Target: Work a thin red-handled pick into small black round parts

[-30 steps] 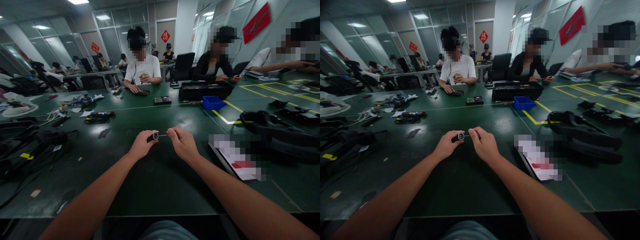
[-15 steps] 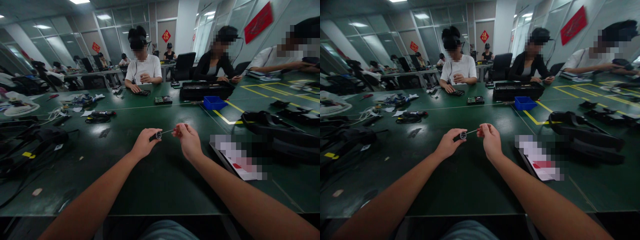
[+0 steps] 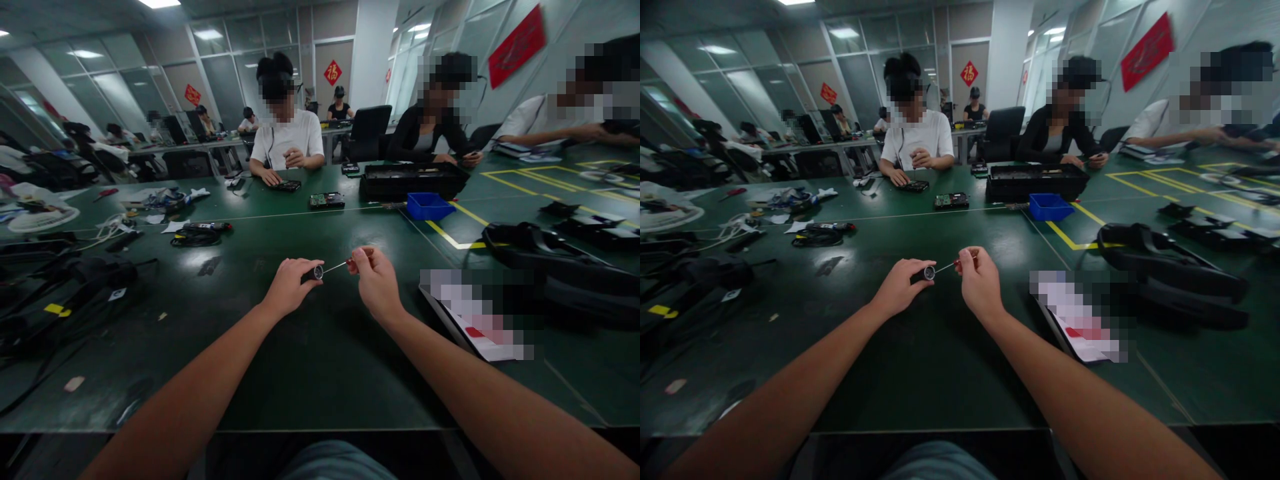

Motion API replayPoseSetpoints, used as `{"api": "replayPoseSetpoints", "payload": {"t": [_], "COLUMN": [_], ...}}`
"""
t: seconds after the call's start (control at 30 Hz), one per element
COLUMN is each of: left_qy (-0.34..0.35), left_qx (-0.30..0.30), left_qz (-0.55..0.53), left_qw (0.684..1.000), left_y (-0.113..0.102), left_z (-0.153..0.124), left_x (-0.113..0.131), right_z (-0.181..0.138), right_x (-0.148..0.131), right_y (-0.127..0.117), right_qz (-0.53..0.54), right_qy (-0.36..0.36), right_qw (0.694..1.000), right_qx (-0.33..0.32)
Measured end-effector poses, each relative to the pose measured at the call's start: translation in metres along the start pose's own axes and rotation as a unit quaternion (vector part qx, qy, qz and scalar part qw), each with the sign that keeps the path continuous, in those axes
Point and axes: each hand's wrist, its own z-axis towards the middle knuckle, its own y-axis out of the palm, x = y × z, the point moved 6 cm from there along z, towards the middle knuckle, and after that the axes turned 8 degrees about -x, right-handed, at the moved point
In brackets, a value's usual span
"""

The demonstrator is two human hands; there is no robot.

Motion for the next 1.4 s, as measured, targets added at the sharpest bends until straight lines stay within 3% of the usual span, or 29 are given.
{"api": "replayPoseSetpoints", "payload": {"t": [0.23,0.53,0.77,0.87,1.0,1.4], "left_qy": [0.001,0.0,-0.014,-0.02,-0.02,-0.02], "left_qx": [0.021,0.036,0.013,0.008,-0.001,-0.002], "left_qz": [0.022,-0.006,-0.029,-0.042,-0.052,-0.091], "left_qw": [1.0,0.999,0.999,0.999,0.998,0.996], "left_y": [-0.003,-0.002,0.003,0.003,0.005,0.006], "left_z": [0.0,0.002,0.002,0.002,0.002,0.006], "left_x": [0.0,0.001,-0.003,-0.003,-0.003,-0.006], "right_z": [0.0,0.004,0.001,-0.001,-0.001,0.002], "right_x": [0.001,0.026,0.002,-0.007,-0.009,-0.012], "right_y": [0.005,0.004,-0.01,-0.008,-0.005,-0.011], "right_qz": [-0.027,0.072,-0.069,-0.071,-0.112,-0.192], "right_qy": [-0.009,0.092,-0.003,-0.032,-0.04,-0.039], "right_qw": [0.999,0.993,0.996,0.997,0.993,0.98], "right_qx": [-0.028,-0.009,0.051,0.029,0.007,0.033]}}
